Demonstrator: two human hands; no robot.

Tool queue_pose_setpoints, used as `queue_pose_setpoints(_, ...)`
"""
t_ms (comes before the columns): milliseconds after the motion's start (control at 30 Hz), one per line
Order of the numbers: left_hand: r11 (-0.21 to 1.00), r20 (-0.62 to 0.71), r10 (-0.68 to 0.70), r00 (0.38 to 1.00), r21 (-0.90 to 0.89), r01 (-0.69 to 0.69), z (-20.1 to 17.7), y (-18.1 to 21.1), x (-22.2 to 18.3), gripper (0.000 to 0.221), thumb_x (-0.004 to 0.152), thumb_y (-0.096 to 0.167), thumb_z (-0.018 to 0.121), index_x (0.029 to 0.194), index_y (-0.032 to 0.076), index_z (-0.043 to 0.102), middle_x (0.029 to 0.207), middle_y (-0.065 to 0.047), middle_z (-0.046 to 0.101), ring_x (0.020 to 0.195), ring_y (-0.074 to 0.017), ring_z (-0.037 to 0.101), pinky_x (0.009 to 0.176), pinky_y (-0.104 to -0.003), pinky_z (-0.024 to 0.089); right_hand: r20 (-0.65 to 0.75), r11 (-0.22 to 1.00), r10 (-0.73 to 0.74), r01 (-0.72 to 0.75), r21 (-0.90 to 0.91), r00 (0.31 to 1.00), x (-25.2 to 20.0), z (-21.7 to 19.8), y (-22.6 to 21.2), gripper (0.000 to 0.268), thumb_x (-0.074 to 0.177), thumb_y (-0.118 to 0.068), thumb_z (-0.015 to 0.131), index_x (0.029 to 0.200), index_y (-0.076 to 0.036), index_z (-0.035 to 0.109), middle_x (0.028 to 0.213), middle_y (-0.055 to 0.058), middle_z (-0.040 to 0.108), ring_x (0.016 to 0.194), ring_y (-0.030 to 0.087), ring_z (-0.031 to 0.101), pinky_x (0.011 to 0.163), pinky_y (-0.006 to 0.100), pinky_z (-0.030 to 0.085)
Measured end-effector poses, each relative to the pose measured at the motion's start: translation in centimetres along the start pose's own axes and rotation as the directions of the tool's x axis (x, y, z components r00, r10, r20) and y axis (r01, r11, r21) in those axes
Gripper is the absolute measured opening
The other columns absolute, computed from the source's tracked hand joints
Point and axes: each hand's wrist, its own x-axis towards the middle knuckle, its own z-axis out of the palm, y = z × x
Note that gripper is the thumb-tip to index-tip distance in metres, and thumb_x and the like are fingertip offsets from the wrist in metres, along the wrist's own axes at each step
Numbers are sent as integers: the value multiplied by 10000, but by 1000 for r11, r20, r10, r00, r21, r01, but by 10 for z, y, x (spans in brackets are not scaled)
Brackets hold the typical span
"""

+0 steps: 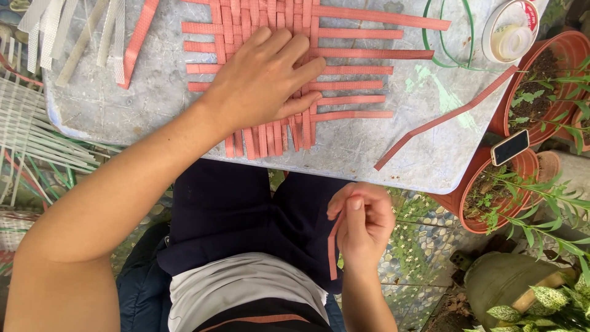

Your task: The person is weaving pink plastic strips into a rectangular mat on a small white table.

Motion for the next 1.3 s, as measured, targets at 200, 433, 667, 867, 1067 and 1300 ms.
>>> queue_pose_setpoints(200, 997, -25, -2, 1000, -78, 0, 1, -1, -1, 323, 991, 491, 664, 1029, 172, 629, 916, -5, 552, 787, -149, 530, 714, -275, 456, -86, 998, 45, -49, -49, 995, 11, -23, 0, 323, 1029, -58, 501, 1338, -111, 422, 707, 97, 607, 588, 151, 573, 551, 264, 495)
queue_pose_setpoints(433, 991, -32, -16, 999, -136, 11, -2, -2, -1, 233, 989, 394, 679, 1008, 169, 623, 895, 1, 542, 766, -149, 526, 708, -281, 445, -71, 960, 127, -141, -242, 989, 25, -20, -10, 392, 1038, -130, 483, 1420, -99, 402, 655, 26, 513, 578, 86, 453, 602, 232, 403)
queue_pose_setpoints(667, 986, -55, -42, 998, -165, 33, -1, -1, -1, 117, 1018, 266, 621, 1018, 150, 634, 880, -4, 540, 746, -151, 523, 693, -288, 438, 92, 851, 354, -279, -445, 931, 21, -10, -5, 438, 991, -184, 475, 1414, -75, 449, 576, 16, 491, 574, 82, 497, 554, 208, 352)
queue_pose_setpoints(867, 995, -61, -6, 998, -97, 0, -1, -2, -1, 115, 1003, 272, 642, 1013, 158, 630, 866, 10, 525, 764, -139, 516, 686, -269, 438, 115, 866, 380, -310, -393, 918, 16, -11, 1, 340, 987, -125, 496, 1321, -86, 549, 586, 31, 526, 494, 55, 408, 461, 195, 306)
queue_pose_setpoints(1067, 984, -52, -43, 998, -173, 34, -2, -1, -2, 99, 1011, 244, 641, 1030, 147, 634, 876, 0, 528, 770, -157, 522, 696, -292, 441, 119, 880, 338, -268, -392, 934, 24, -14, -1, 340, 998, -184, 499, 1292, -33, 579, 608, -13, 471, 615, 72, 497, 588, 188, 343)
queue_pose_setpoints(1300, 985, -77, -37, 996, -168, 23, -2, -2, -1, 59, 1011, 219, 656, 1021, 161, 656, 854, 8, 531, 744, -153, 521, 670, -287, 431, 158, 849, 400, -300, -435, 903, 37, -9, -8, 356, 988, -188, 487, 1303, -48, 576, 634, -4, 511, 538, 48, 343, 521, 193, 278)
